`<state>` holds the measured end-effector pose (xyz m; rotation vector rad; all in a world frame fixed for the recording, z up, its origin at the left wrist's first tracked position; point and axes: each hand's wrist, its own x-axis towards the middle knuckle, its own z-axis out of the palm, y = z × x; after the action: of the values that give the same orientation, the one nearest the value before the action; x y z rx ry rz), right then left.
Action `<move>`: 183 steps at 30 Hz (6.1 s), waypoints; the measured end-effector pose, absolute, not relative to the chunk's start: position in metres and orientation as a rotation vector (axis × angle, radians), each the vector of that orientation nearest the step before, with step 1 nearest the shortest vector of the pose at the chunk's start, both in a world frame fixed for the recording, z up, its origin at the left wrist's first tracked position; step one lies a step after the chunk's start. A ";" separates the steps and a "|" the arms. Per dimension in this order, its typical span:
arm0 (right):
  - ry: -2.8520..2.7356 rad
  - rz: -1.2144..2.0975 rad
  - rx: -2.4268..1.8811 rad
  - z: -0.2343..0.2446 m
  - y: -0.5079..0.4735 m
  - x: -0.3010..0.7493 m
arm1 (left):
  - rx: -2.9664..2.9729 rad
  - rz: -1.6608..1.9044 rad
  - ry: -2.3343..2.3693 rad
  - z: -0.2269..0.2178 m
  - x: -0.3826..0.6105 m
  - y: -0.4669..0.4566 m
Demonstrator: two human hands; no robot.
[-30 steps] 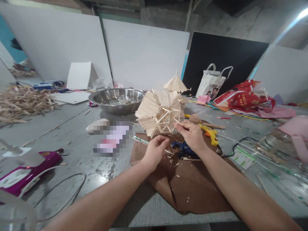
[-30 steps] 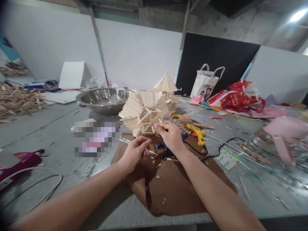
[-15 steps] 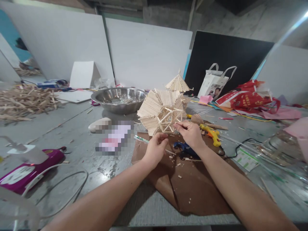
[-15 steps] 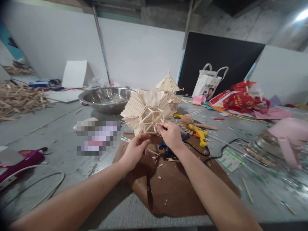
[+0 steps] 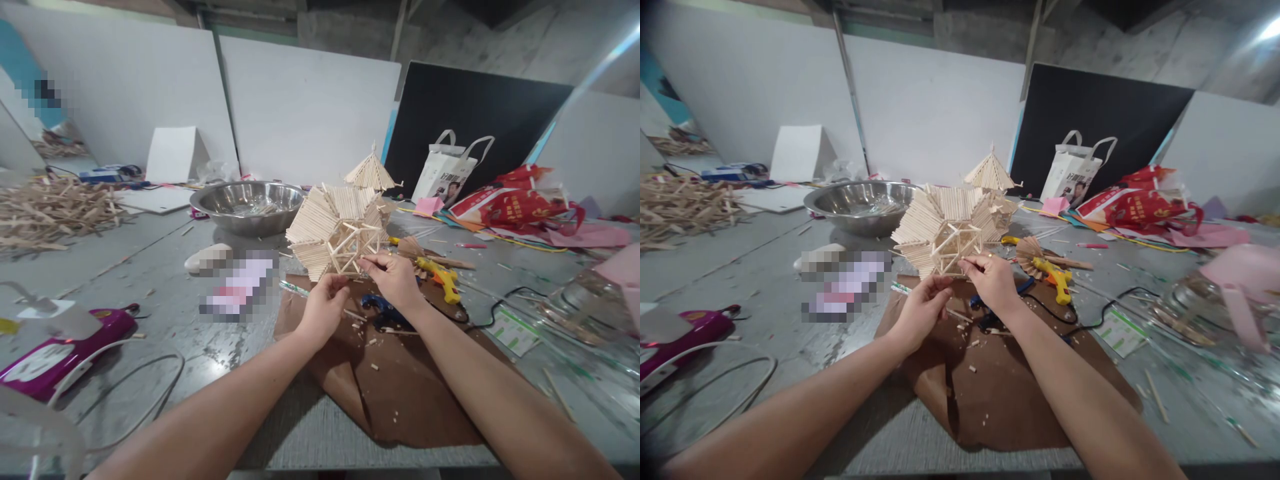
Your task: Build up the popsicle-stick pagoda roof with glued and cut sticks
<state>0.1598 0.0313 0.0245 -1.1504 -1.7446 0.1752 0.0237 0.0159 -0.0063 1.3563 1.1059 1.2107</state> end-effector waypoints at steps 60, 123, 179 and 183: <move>-1.826 0.091 -1.277 0.032 0.035 0.159 | 1.293 1.203 1.007 0.002 0.024 0.011; -1.901 0.085 -1.254 0.034 0.038 0.163 | 2.290 0.747 1.355 0.078 0.023 0.066; -1.953 0.057 -1.247 0.032 0.038 0.161 | 2.220 0.626 1.294 0.082 0.014 0.065; -1.952 0.057 -1.255 0.032 0.038 0.161 | 2.230 0.632 1.276 0.082 0.013 0.066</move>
<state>0.1608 0.0379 0.0323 -1.2553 -1.9525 0.0566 0.0130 0.0655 0.0816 2.2299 1.2764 0.6323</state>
